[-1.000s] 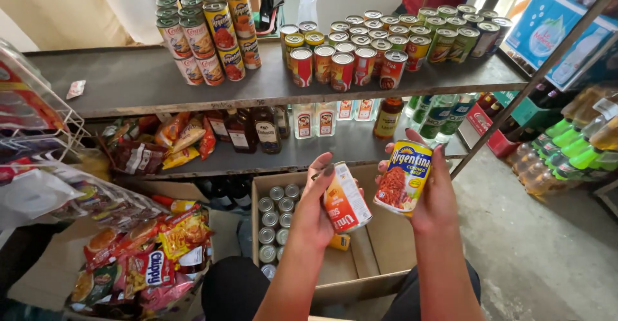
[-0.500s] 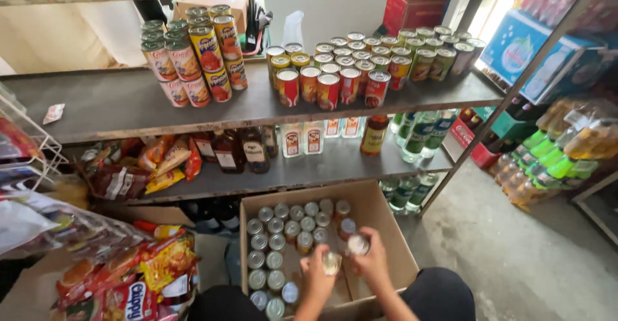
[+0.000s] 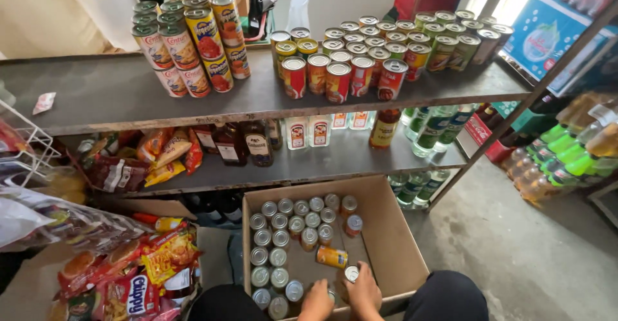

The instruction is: The recorder is taking canned food items out of a cardboard box and arranging them neatly on a grocery store shelf.

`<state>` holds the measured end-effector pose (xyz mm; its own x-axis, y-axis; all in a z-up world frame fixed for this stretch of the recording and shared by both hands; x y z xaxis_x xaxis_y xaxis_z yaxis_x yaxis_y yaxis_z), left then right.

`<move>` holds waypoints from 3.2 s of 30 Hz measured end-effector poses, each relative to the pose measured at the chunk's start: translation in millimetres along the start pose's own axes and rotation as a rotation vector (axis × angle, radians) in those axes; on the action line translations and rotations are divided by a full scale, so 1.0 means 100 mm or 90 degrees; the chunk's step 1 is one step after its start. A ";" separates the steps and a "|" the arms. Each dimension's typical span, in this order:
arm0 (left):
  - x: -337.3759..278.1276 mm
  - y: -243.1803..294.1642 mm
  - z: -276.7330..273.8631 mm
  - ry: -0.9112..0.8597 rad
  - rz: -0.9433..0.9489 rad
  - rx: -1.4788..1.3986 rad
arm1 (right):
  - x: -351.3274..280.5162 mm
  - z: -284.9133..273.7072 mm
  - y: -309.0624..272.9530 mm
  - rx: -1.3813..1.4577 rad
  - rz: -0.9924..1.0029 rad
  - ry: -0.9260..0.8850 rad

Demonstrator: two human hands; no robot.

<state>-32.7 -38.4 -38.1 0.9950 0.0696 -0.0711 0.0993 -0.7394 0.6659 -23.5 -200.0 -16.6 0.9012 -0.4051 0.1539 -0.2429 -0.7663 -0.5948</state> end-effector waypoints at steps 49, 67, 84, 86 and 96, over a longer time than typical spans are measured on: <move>0.18 -0.42 0.02 -0.049 -0.228 0.286 | 0.01 -0.05 -0.17 -0.201 0.048 -0.034; -0.05 -0.41 -0.21 -0.136 -0.150 0.225 | -0.13 -0.19 -0.29 -0.208 -0.007 -0.042; 0.06 -0.31 -0.25 -0.117 -0.153 0.231 | -0.06 -0.37 -0.49 -0.225 0.029 -0.067; 0.04 -0.17 -0.39 -0.134 -0.159 0.233 | -0.03 -0.40 -0.51 -0.222 0.029 -0.064; 0.29 0.06 -0.73 0.112 0.021 0.305 | -0.02 -0.36 -0.48 -0.218 0.018 -0.064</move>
<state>-2.7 8.1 17.5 0.9877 0.1218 0.0982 0.0942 -0.9641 0.2482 -26.6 -180.9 40.4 0.9187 -0.3913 0.0528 -0.3597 -0.8846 -0.2967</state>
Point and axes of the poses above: each hand's wrist, its own x-axis towards the middle knuckle, its own z-axis out of the palm, y = z × x, the point moved 2 cm from there along x, towards the middle knuckle, and after that the axes turned 13 degrees about y, right-handed, at the moved point
